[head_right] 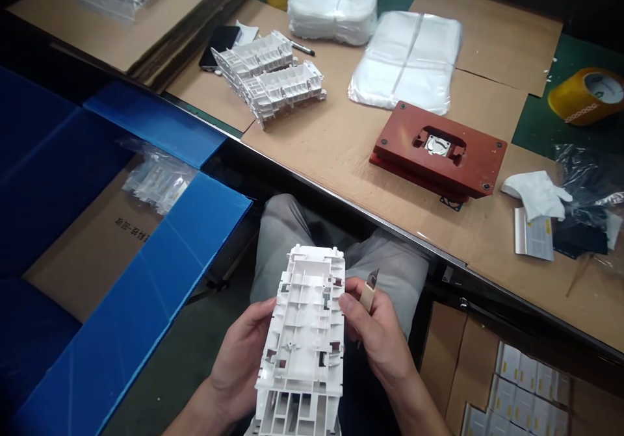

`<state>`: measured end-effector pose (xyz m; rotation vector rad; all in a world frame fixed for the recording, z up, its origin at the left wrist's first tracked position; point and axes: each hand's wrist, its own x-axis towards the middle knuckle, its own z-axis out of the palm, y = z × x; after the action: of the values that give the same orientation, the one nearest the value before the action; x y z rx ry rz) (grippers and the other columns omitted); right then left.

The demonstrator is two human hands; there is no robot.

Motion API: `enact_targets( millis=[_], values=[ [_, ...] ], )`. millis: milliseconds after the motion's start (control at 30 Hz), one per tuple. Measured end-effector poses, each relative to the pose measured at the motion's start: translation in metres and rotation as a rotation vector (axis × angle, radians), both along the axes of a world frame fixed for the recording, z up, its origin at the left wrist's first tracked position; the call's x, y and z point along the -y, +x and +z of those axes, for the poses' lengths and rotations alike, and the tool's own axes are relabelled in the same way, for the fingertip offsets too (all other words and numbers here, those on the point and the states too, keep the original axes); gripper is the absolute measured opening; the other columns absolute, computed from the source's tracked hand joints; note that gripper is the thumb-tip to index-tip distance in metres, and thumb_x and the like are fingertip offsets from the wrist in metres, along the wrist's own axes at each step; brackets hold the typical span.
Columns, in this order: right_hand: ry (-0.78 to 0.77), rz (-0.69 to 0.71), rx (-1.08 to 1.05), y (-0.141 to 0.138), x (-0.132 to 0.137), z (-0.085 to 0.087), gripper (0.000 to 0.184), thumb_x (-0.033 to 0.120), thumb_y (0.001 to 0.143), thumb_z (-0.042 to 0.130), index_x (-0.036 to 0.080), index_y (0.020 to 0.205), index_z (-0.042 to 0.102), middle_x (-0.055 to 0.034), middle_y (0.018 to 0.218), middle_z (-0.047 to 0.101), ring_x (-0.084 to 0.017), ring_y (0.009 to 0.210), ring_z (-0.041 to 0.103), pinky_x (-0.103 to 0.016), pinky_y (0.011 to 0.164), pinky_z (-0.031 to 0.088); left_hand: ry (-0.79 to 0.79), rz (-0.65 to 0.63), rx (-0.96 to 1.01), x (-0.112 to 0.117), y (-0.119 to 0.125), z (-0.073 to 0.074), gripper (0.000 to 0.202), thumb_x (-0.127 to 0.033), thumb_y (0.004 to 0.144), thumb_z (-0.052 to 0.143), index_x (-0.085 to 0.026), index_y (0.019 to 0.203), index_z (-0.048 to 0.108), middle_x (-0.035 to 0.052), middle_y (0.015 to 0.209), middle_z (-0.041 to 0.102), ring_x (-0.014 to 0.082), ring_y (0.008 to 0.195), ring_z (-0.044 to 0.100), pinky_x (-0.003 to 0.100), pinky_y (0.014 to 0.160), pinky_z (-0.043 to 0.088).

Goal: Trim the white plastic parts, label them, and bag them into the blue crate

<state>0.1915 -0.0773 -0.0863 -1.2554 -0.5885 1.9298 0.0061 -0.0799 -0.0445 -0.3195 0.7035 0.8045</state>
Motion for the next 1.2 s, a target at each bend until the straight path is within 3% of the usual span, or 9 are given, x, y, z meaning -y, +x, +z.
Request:
enact_targets(
  millis=[233,333,433,567,667,800,867,1033,1200],
  values=[
    [0.036,0.026,0.029,0.003,0.003,-0.005,0.027,0.04,0.095,0.063,0.024,0.116,0.069,0.0034,0.066,0.052,-0.009,0.056,0.04,-0.022,0.051,0.034,0.109,-0.059,-0.068,0.003,-0.003,-0.005,0.036,-0.036,0.088,0.058,-0.014,0.113,0.073,0.011,0.1,0.076,0.0308,0.099,0.069,0.04,0.091,0.051],
    [0.199,0.121,0.099,0.01,-0.003,0.0,0.025,0.038,0.093,0.065,0.024,0.112,0.073,-0.0029,0.088,0.063,-0.015,0.075,0.055,-0.026,0.067,0.045,0.35,-0.222,-0.206,0.003,-0.013,-0.013,0.049,-0.031,0.076,0.074,-0.019,0.123,0.066,0.0091,0.101,0.075,0.0286,0.096,0.069,0.036,0.083,0.052],
    [0.359,0.257,0.136,0.018,-0.012,0.006,0.021,0.035,0.09,0.069,0.024,0.105,0.078,-0.0065,0.11,0.062,-0.021,0.094,0.059,-0.03,0.082,0.047,0.672,-0.444,-0.407,-0.002,-0.024,-0.02,0.06,-0.021,0.063,0.084,-0.019,0.12,0.067,0.008,0.101,0.072,0.026,0.092,0.066,0.034,0.082,0.05],
    [0.38,0.323,0.082,0.025,-0.015,0.008,0.016,0.034,0.089,0.071,0.023,0.096,0.08,-0.0064,0.107,0.062,-0.021,0.089,0.059,-0.03,0.076,0.047,1.008,-0.624,-0.608,-0.014,-0.031,-0.021,0.036,-0.021,0.062,0.083,-0.015,0.095,0.07,0.0035,0.078,0.066,0.0182,0.07,0.057,0.03,0.068,0.046],
    [0.329,0.339,0.038,0.025,-0.011,0.005,0.011,0.03,0.089,0.07,0.024,0.09,0.079,-0.005,0.101,0.059,-0.018,0.084,0.057,-0.028,0.07,0.045,1.143,-0.624,-0.621,-0.02,-0.031,-0.019,0.029,-0.019,0.063,0.078,-0.016,0.091,0.07,0.0029,0.079,0.066,0.017,0.067,0.057,0.03,0.067,0.047],
    [0.33,0.36,0.036,0.025,-0.006,0.002,0.011,0.027,0.09,0.069,0.025,0.088,0.079,-0.0056,0.103,0.058,-0.019,0.086,0.057,-0.029,0.072,0.045,1.223,-0.583,-0.569,-0.021,-0.031,-0.021,0.038,-0.022,0.068,0.074,-0.018,0.105,0.07,0.009,0.098,0.073,0.0275,0.094,0.066,0.041,0.092,0.049],
    [0.326,0.361,0.034,0.025,-0.006,0.002,0.008,0.025,0.088,0.071,0.025,0.089,0.079,-0.006,0.105,0.059,-0.019,0.087,0.057,-0.03,0.073,0.046,1.248,-0.571,-0.561,-0.021,-0.032,-0.02,0.035,-0.025,0.071,0.073,-0.018,0.105,0.071,0.009,0.097,0.073,0.0278,0.098,0.066,0.045,0.099,0.047],
    [0.316,0.364,0.028,0.023,-0.009,0.006,0.009,0.025,0.087,0.071,0.024,0.09,0.08,-0.0072,0.104,0.06,-0.02,0.086,0.057,-0.031,0.073,0.047,1.174,-0.584,-0.584,-0.022,-0.032,-0.01,0.026,-0.024,0.076,0.073,-0.018,0.101,0.073,0.009,0.088,0.071,0.0301,0.098,0.066,0.044,0.095,0.049],
    [0.327,0.372,0.044,0.024,-0.01,0.003,0.014,0.026,0.091,0.066,0.024,0.088,0.08,-0.0071,0.101,0.059,-0.022,0.088,0.058,-0.032,0.075,0.047,1.066,-0.607,-0.598,-0.02,-0.031,-0.002,0.035,-0.016,0.075,0.07,-0.018,0.11,0.074,0.0124,0.105,0.073,0.0332,0.104,0.067,0.043,0.095,0.049]
  ],
)
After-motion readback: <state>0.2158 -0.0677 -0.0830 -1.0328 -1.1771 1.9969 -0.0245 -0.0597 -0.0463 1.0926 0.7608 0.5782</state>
